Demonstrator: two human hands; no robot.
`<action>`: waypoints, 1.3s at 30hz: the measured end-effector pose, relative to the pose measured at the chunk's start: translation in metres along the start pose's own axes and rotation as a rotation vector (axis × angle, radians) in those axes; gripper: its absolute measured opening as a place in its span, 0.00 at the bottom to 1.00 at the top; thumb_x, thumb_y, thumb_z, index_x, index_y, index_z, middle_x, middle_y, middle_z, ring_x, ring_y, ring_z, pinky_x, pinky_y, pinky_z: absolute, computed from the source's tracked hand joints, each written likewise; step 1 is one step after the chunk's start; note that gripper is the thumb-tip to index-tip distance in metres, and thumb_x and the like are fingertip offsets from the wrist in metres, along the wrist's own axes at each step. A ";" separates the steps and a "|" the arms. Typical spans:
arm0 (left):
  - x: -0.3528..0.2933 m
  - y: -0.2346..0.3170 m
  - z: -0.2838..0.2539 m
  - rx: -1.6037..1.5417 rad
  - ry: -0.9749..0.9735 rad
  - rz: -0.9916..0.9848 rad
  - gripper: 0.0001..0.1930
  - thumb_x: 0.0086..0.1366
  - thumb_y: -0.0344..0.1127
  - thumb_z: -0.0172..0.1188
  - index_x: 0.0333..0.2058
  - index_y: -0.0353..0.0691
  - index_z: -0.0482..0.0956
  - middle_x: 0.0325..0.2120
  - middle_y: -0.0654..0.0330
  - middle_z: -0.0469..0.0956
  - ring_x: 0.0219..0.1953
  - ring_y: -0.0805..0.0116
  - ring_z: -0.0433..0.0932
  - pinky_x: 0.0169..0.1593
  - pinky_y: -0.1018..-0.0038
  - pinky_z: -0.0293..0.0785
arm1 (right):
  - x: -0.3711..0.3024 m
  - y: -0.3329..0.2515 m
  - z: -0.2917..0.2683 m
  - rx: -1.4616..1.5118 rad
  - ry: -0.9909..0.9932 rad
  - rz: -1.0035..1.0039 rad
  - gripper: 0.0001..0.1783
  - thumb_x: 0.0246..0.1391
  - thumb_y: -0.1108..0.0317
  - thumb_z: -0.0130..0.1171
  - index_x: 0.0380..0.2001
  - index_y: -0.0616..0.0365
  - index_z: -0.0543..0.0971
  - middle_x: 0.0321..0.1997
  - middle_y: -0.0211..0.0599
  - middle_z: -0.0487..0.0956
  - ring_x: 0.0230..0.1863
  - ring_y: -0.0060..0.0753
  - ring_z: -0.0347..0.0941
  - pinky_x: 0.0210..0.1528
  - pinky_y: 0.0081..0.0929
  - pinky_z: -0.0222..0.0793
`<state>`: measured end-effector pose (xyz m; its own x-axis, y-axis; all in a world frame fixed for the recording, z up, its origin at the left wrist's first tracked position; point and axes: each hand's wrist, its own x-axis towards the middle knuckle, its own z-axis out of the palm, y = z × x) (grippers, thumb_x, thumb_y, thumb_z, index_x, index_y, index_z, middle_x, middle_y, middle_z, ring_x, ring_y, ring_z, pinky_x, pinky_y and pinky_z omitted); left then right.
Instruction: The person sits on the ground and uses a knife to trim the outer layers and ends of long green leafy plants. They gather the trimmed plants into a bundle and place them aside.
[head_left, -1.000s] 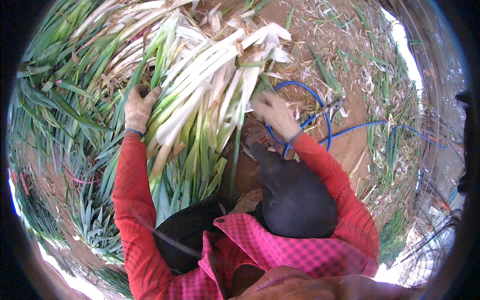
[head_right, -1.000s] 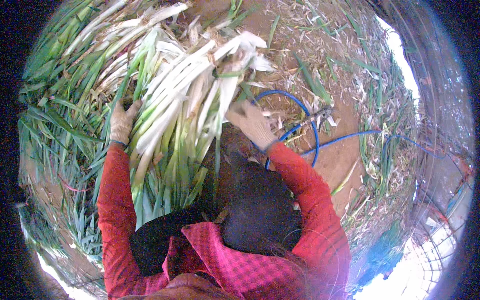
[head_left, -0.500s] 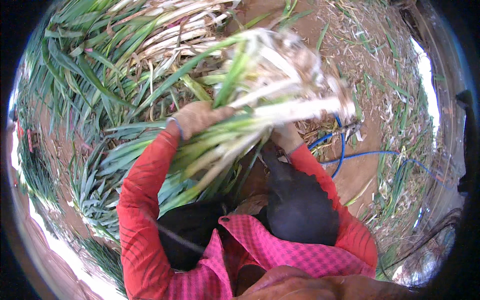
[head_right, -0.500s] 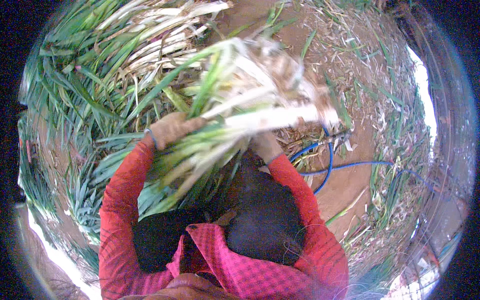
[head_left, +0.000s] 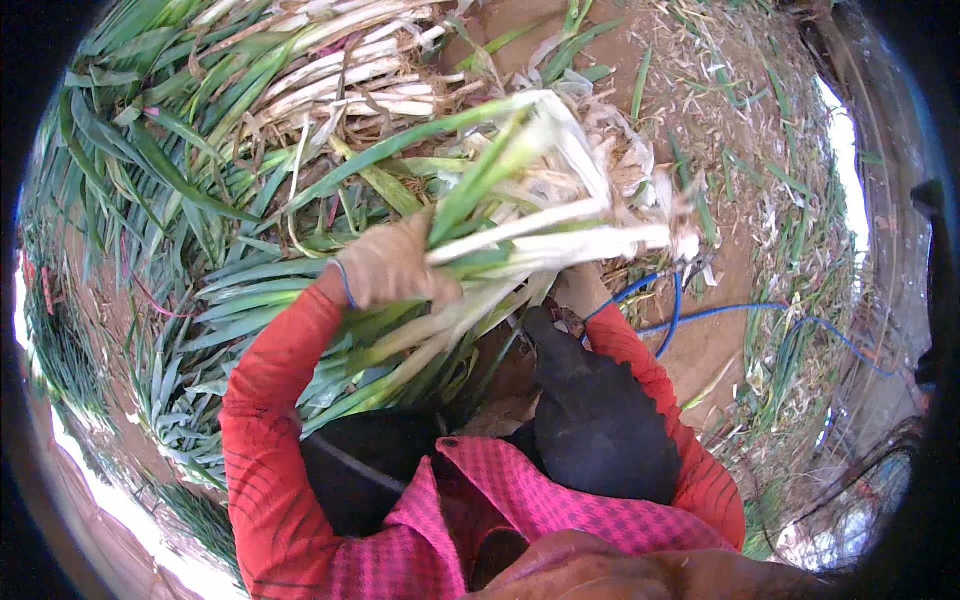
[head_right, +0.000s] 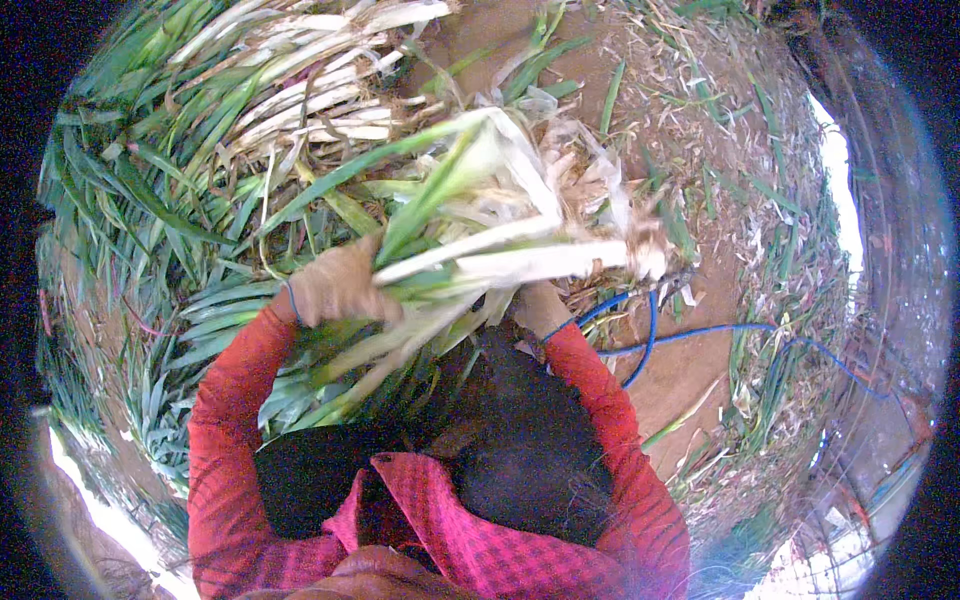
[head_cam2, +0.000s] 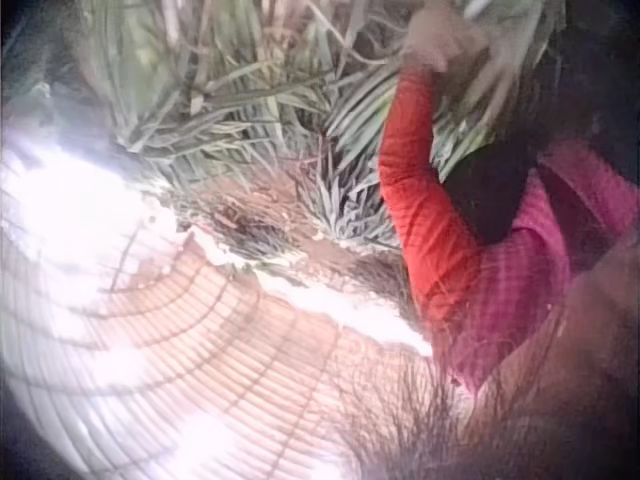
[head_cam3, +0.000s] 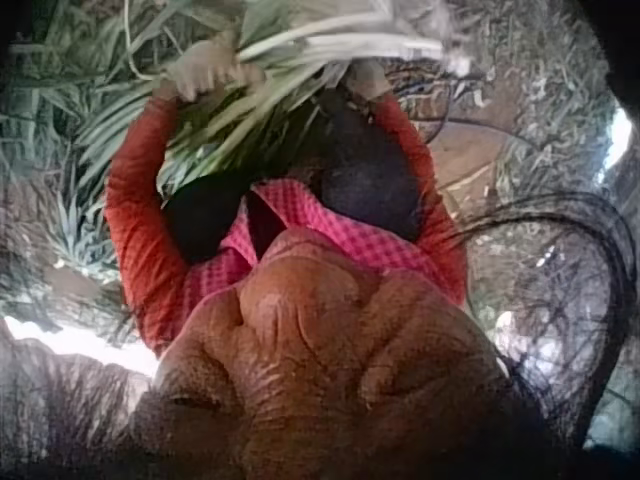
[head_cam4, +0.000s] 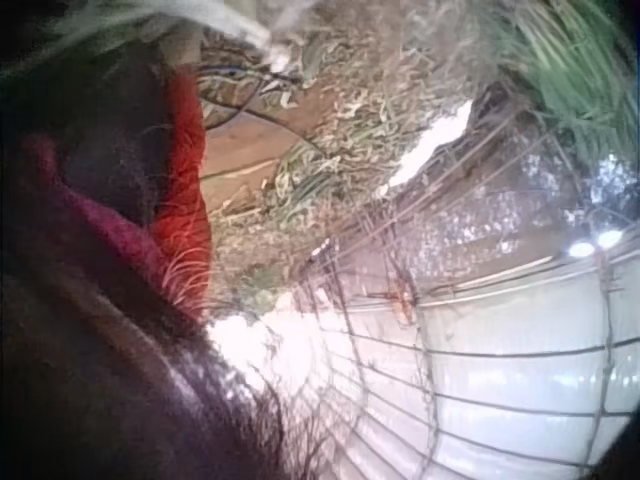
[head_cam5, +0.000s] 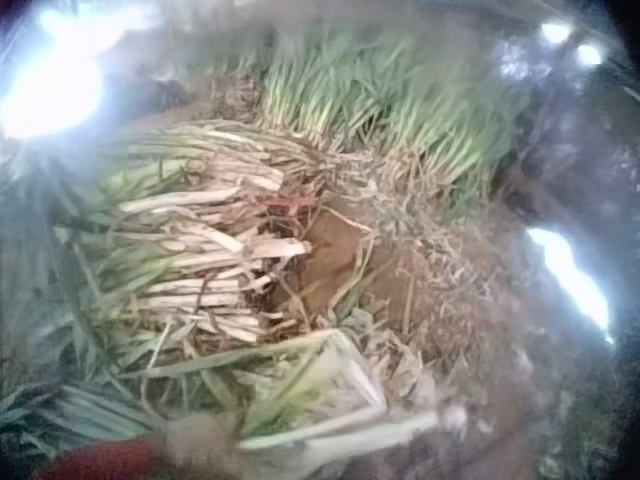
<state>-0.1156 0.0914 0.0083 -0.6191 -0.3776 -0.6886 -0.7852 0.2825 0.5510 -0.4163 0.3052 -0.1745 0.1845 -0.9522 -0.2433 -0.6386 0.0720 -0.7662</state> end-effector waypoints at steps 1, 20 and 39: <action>-0.009 0.004 0.011 0.143 0.095 0.023 0.64 0.42 0.66 0.74 0.68 0.28 0.54 0.49 0.34 0.77 0.51 0.39 0.79 0.55 0.54 0.76 | 0.008 -0.023 -0.014 -0.409 -0.193 0.037 0.31 0.61 0.75 0.57 0.67 0.59 0.64 0.66 0.46 0.71 0.66 0.44 0.67 0.69 0.40 0.64; -0.115 -0.186 -0.088 -0.438 0.699 -0.367 0.50 0.46 0.49 0.75 0.64 0.31 0.64 0.51 0.41 0.79 0.53 0.50 0.79 0.61 0.66 0.71 | 0.278 -0.294 -0.072 0.223 -0.364 -0.050 0.42 0.55 0.39 0.62 0.60 0.65 0.74 0.60 0.52 0.77 0.63 0.48 0.71 0.67 0.35 0.62; -0.082 -0.214 -0.062 -0.301 0.637 0.097 0.32 0.56 0.44 0.74 0.56 0.35 0.75 0.45 0.55 0.84 0.47 0.63 0.81 0.56 0.65 0.74 | 0.239 -0.169 0.067 1.302 0.087 0.375 0.21 0.66 0.61 0.54 0.56 0.61 0.75 0.53 0.34 0.78 0.54 0.32 0.75 0.60 0.34 0.71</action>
<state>0.1041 0.0070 -0.0236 -0.4855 -0.8312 -0.2708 -0.6321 0.1197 0.7656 -0.2140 0.0855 -0.1427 0.0788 -0.8257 -0.5585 0.5325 0.5085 -0.6766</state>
